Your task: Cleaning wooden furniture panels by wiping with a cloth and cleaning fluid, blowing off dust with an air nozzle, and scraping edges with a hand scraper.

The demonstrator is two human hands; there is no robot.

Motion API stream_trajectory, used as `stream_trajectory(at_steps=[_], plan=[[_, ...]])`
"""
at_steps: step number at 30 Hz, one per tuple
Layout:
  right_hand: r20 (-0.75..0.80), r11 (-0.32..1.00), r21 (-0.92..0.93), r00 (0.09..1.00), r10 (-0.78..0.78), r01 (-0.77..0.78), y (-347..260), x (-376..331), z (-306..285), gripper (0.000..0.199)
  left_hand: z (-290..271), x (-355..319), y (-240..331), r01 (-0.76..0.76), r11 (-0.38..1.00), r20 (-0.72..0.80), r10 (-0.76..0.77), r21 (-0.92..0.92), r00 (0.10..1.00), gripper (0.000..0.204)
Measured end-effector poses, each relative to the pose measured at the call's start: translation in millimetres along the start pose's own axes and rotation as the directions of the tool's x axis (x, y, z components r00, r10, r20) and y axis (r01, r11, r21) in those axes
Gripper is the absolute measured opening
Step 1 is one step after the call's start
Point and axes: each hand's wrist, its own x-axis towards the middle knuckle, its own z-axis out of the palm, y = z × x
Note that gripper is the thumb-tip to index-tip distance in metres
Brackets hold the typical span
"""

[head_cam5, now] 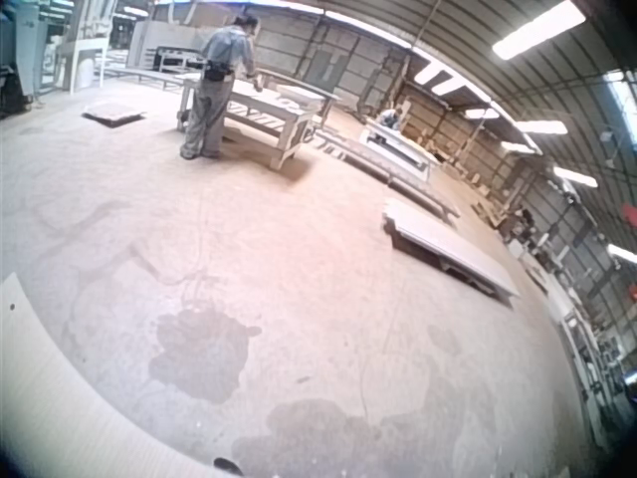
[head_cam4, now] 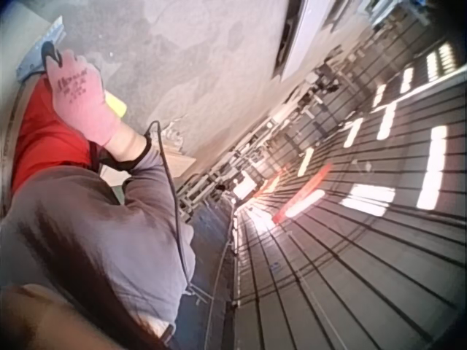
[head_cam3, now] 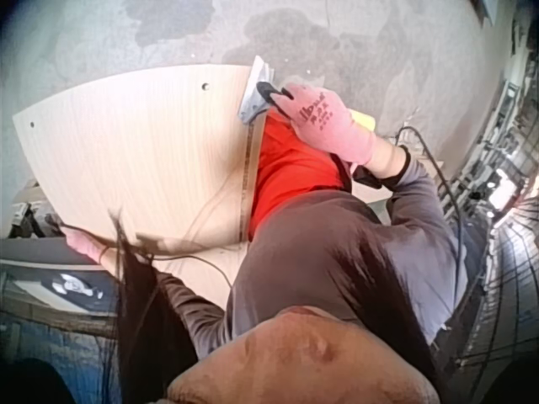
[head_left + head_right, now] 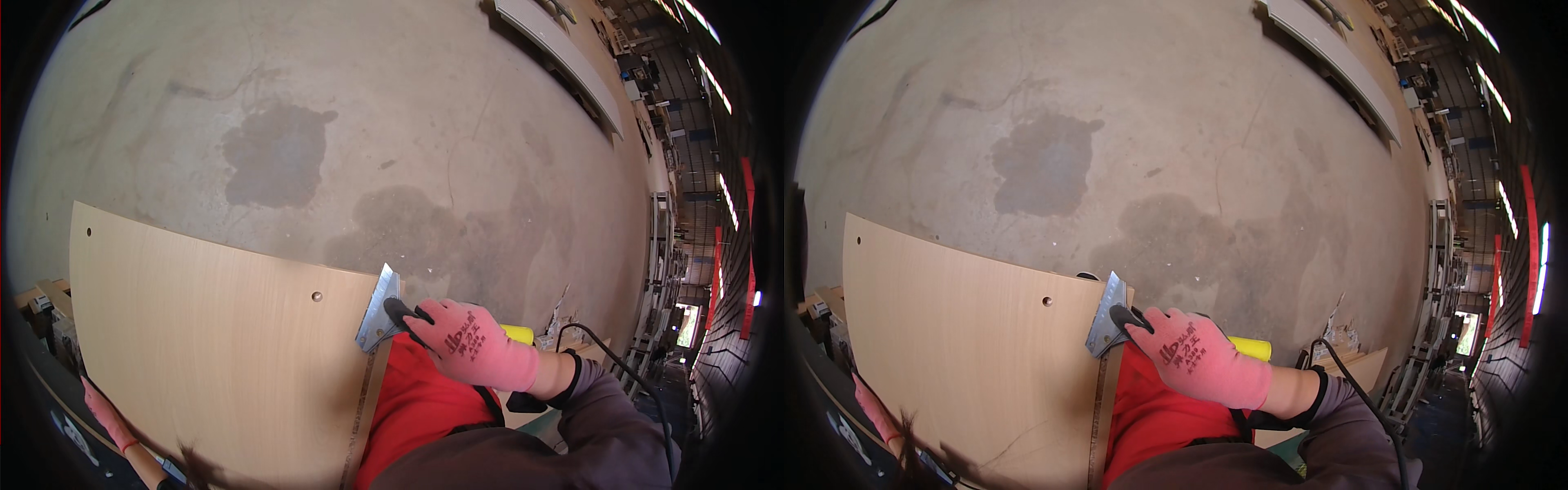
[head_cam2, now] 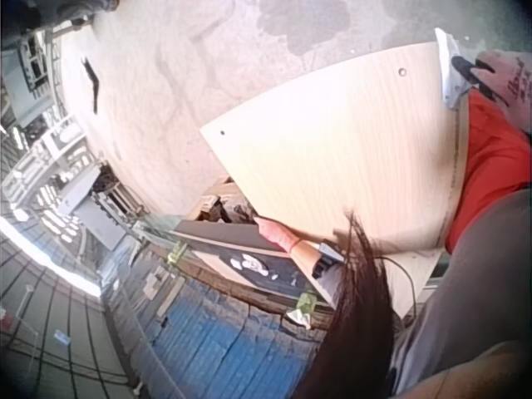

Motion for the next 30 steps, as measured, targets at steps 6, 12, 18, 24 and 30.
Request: stream_trajectory(at_steps=[6,12,18,24,30], plan=[[0.068,0.998,-0.039,0.996,-0.054,0.057,3,5,-8,0.039,-4,13,-22,-0.035,0.994,-0.015,0.037,0.103,0.999,0.058],[0.022,0.989,-0.061,0.991,-0.132,0.133,5,18,-9,0.039,2,-5,13,0.013,0.998,-0.006,-0.013,0.057,1.000,0.058],[-0.067,0.981,-0.063,0.980,-0.185,0.181,-1,13,-5,0.037,-1,-5,4,0.061,0.998,-0.023,-0.061,0.023,0.998,0.058],[0.054,0.990,0.002,0.989,-0.138,0.138,10,-5,-3,0.038,-4,1,-1,0.034,0.997,-0.001,-0.035,0.069,0.999,0.059],[0.098,0.990,-0.057,0.987,-0.125,0.131,16,1,-10,0.040,-2,-10,11,0.050,0.997,-0.030,-0.048,0.063,0.998,0.060]])
